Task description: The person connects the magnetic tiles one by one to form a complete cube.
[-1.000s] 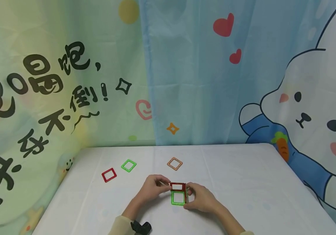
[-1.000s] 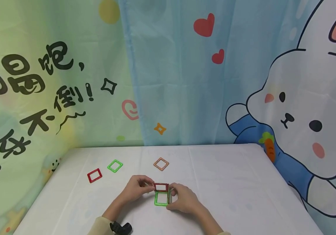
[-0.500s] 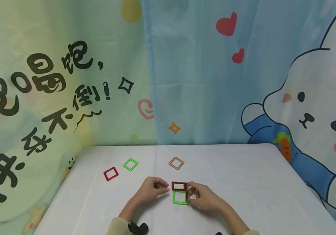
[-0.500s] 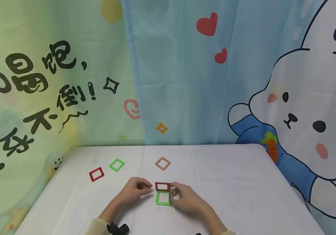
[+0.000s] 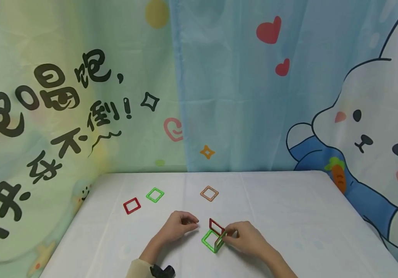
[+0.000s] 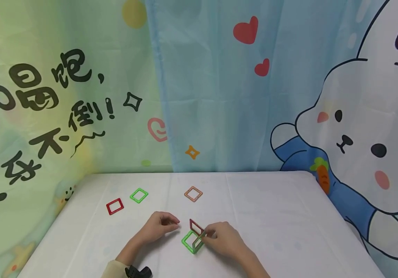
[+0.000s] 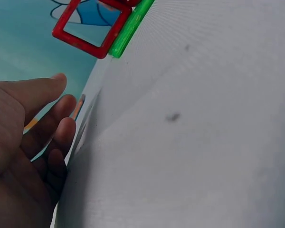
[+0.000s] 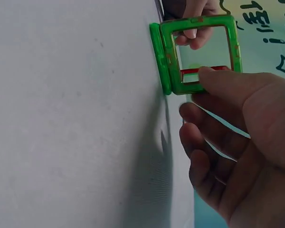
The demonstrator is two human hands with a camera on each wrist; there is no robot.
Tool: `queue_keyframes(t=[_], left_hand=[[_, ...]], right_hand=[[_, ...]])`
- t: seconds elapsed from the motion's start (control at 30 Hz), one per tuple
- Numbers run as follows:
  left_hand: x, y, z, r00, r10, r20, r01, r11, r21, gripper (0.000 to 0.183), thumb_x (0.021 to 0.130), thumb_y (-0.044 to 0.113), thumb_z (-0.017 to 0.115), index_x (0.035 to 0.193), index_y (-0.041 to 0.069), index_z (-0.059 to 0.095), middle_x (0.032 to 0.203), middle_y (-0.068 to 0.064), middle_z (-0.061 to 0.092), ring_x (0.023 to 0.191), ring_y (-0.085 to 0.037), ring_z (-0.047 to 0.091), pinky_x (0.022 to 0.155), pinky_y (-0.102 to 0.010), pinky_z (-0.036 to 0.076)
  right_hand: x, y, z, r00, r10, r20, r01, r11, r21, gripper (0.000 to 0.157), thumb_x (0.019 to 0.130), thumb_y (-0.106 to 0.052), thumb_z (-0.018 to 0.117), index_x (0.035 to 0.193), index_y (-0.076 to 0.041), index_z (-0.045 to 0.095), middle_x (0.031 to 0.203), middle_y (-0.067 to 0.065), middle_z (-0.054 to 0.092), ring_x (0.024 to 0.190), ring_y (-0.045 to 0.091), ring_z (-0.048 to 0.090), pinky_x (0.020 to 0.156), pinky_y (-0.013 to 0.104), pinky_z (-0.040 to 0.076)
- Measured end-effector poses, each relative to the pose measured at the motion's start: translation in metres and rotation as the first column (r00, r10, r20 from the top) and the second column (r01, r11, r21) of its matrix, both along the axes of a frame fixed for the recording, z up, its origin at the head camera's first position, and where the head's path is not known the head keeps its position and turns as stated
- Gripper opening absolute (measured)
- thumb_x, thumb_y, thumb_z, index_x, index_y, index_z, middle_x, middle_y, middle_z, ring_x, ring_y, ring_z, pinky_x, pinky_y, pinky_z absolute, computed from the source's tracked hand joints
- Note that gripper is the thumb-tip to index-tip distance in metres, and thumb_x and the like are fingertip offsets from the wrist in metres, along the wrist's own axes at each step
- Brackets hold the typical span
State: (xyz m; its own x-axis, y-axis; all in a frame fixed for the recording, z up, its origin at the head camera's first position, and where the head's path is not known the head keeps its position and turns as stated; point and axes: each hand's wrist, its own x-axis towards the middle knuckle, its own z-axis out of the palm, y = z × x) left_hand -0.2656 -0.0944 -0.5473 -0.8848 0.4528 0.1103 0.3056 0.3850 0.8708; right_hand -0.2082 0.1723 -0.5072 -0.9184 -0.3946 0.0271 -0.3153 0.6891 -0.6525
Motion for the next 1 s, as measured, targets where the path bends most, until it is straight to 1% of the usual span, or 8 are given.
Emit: queue_keyframes(t=[0.13, 0.27, 0.47, 0.57, 0.7, 0.8, 0.9, 1.0], left_hand=[[0.0, -0.001, 0.002, 1.0, -0.002, 0.01, 0.002, 1.0, 0.003, 0.01, 0.087, 0.017, 0.073, 0.095, 0.012, 0.076, 0.081, 0.007, 0.067, 0.066, -0.008, 0.052, 0.057, -0.022, 0.041], [0.0, -0.005, 0.003, 1.0, -0.014, 0.027, 0.013, 1.0, 0.009, 0.01, 0.088, 0.017, 0.073, 0.096, 0.011, 0.075, 0.084, 0.005, 0.068, 0.067, -0.009, 0.053, 0.058, -0.022, 0.042], [-0.002, -0.013, 0.007, 0.999, -0.023, 0.025, 0.023, 1.0, 0.016, 0.012, 0.089, 0.014, 0.07, 0.098, 0.007, 0.074, 0.085, 0.003, 0.069, 0.07, -0.01, 0.059, 0.061, -0.023, 0.046], [-0.004, -0.018, 0.008, 0.999, -0.008, 0.041, 0.008, 1.0, 0.007, 0.012, 0.09, 0.014, 0.069, 0.099, 0.007, 0.074, 0.086, 0.003, 0.068, 0.071, -0.011, 0.062, 0.062, -0.024, 0.047], [-0.007, -0.027, 0.01, 0.999, 0.015, 0.052, -0.015, 1.0, -0.001, 0.013, 0.091, 0.013, 0.069, 0.1, 0.006, 0.074, 0.087, 0.002, 0.068, 0.072, -0.013, 0.061, 0.062, -0.026, 0.047], [-0.01, -0.035, 0.011, 0.998, 0.029, 0.048, -0.029, 1.0, -0.008, 0.014, 0.091, 0.013, 0.068, 0.101, 0.006, 0.073, 0.089, 0.0, 0.069, 0.073, -0.013, 0.06, 0.062, -0.026, 0.047], [-0.012, -0.047, 0.011, 0.998, 0.046, 0.051, -0.046, 0.999, 0.001, 0.015, 0.092, 0.014, 0.067, 0.102, 0.005, 0.073, 0.09, -0.002, 0.069, 0.074, -0.014, 0.061, 0.062, -0.026, 0.047], [-0.012, -0.06, 0.011, 0.996, 0.071, 0.053, -0.073, 0.997, 0.026, 0.016, 0.093, 0.013, 0.067, 0.103, 0.003, 0.073, 0.091, -0.005, 0.07, 0.074, -0.017, 0.061, 0.062, -0.026, 0.046]], right_hand=[[0.003, -0.002, 0.003, 0.994, -0.04, -0.104, 0.042, 0.999, 0.008, 0.026, 0.079, -0.02, 0.08, 0.104, -0.017, 0.072, 0.091, -0.008, 0.069, 0.066, 0.001, 0.053, 0.058, 0.025, 0.044], [0.004, -0.004, 0.005, 0.985, -0.033, -0.167, 0.028, 0.999, -0.031, 0.029, 0.077, -0.013, 0.081, 0.104, -0.018, 0.071, 0.097, -0.004, 0.071, 0.067, 0.0, 0.058, 0.059, 0.024, 0.047], [0.001, -0.003, 0.003, 0.984, 0.002, -0.176, -0.017, 0.996, -0.085, 0.028, 0.078, -0.007, 0.08, 0.104, -0.013, 0.072, 0.099, -0.001, 0.072, 0.067, 0.002, 0.062, 0.06, 0.024, 0.049], [0.0, -0.004, 0.002, 0.986, 0.015, -0.166, -0.033, 0.994, -0.104, 0.024, 0.079, -0.005, 0.078, 0.101, -0.012, 0.072, 0.098, 0.001, 0.072, 0.067, 0.003, 0.062, 0.06, 0.024, 0.05], [0.0, -0.006, 0.0, 0.985, 0.017, -0.171, -0.039, 0.991, -0.127, 0.019, 0.08, -0.005, 0.077, 0.096, -0.014, 0.071, 0.092, -0.003, 0.072, 0.066, 0.003, 0.062, 0.059, 0.024, 0.049], [-0.001, -0.007, 0.0, 0.982, -0.006, -0.191, -0.022, 0.989, -0.144, 0.018, 0.08, -0.004, 0.077, 0.093, -0.015, 0.071, 0.088, -0.006, 0.071, 0.064, 0.003, 0.061, 0.057, 0.024, 0.049], [-0.001, -0.009, -0.001, 0.975, -0.036, -0.219, -0.001, 0.986, -0.164, 0.018, 0.078, -0.002, 0.078, 0.091, -0.013, 0.071, 0.086, -0.005, 0.071, 0.063, 0.003, 0.06, 0.056, 0.024, 0.048], [-0.001, -0.01, -0.003, 0.963, -0.087, -0.256, 0.041, 0.983, -0.177, 0.02, 0.076, 0.0, 0.079, 0.089, -0.013, 0.071, 0.089, -0.002, 0.072, 0.061, 0.002, 0.059, 0.054, 0.023, 0.048]])
